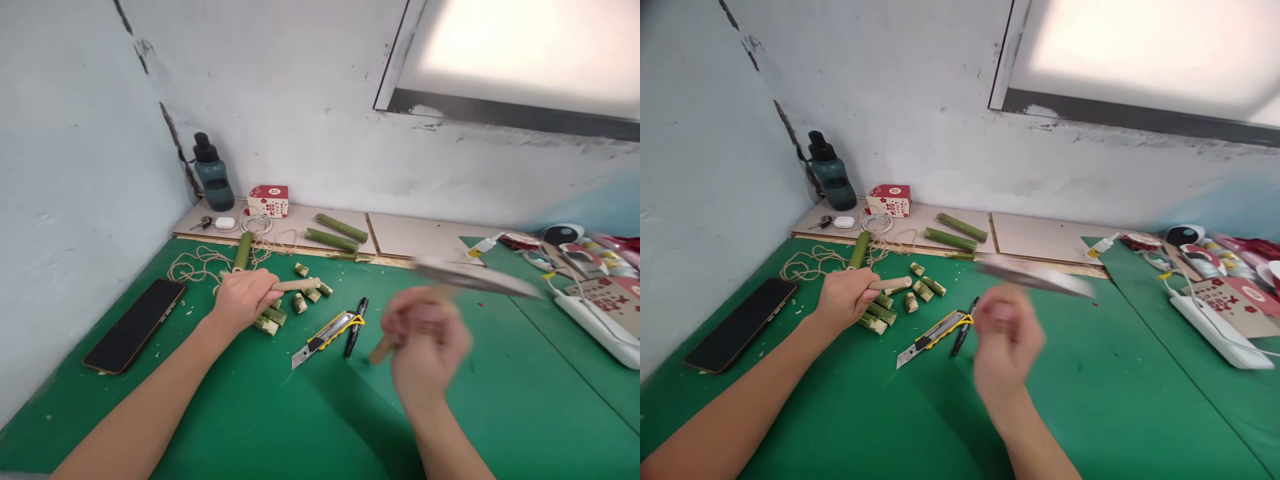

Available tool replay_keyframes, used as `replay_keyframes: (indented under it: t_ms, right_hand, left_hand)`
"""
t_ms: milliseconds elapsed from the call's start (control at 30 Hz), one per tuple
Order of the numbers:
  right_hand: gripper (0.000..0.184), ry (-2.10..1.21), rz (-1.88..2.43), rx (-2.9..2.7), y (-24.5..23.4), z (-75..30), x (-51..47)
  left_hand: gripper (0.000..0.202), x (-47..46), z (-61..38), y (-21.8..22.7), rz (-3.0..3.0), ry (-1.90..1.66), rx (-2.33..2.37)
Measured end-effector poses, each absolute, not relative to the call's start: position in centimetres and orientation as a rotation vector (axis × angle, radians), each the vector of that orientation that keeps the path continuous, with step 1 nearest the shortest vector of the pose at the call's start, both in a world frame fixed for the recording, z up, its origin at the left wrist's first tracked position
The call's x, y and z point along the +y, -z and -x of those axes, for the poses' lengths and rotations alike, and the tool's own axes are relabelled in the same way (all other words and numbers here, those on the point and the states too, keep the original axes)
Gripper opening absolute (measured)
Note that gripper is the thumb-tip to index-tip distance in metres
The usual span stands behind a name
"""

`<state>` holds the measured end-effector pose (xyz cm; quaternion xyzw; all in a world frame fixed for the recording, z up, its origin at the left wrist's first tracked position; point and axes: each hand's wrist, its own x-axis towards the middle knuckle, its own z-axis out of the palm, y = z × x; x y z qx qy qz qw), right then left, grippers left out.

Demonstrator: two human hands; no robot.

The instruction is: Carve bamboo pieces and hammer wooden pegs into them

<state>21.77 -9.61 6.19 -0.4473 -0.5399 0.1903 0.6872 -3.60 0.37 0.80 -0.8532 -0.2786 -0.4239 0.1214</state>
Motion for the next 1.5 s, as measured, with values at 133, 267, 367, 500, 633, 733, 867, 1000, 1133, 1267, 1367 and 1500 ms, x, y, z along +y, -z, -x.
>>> replay_keyframes:
  t_ms: [133,267,367,500,633,733,867,1000,1133,1267,1367,1500]
  right_hand:
    - [0.032,-0.508,1.128,-1.332,-5.89,-22.05,-9.69]
    - [0.034,-0.435,1.095,-1.241,-5.68,-22.01,-9.79]
    - [0.036,-0.556,1.157,-1.420,-5.90,-21.87,-9.68]
    - [0.033,-0.390,1.036,-1.169,-6.23,-21.98,-9.47]
    - [0.036,-0.492,1.152,-1.390,-6.28,-22.00,-9.51]
    - [0.030,-0.309,1.007,-1.211,-6.37,-21.81,-9.63]
    - [0.027,-0.472,1.086,-1.440,-6.42,-21.53,-9.71]
    - [0.030,-0.367,0.976,-1.145,-6.27,-21.60,-9.64]
    - [0.037,-0.634,1.138,-1.446,-6.13,-21.51,-9.64]
    - [0.030,-0.442,0.944,-1.138,-6.34,-21.61,-9.64]
    - [0.035,-0.573,1.104,-1.431,-6.30,-21.63,-9.72]
    - [0.032,-0.423,1.011,-1.178,-6.01,-21.43,-9.87]
  left_hand:
    - [0.046,0.35,3.64,-0.82,2.460,1.247,-0.860]
    - [0.047,0.38,3.72,-0.76,2.474,1.273,-0.817]
    - [0.045,0.46,3.69,-0.62,2.476,1.261,-0.852]
    - [0.046,0.47,3.63,-0.54,2.485,1.289,-0.828]
    - [0.045,0.31,3.65,-0.71,2.476,1.289,-0.848]
    - [0.047,0.26,3.71,-0.86,2.468,1.312,-0.839]
    - [0.045,0.44,3.86,-0.79,2.465,1.290,-0.871]
    - [0.045,0.60,4.01,-0.56,2.461,1.311,-0.842]
    - [0.044,0.62,4.13,-0.54,2.464,1.296,-0.864]
    - [0.046,0.55,4.06,-0.71,2.459,1.317,-0.833]
    - [0.044,0.49,3.91,-0.76,2.470,1.295,-0.814]
    - [0.045,0.39,3.83,-0.79,2.463,1.325,-0.823]
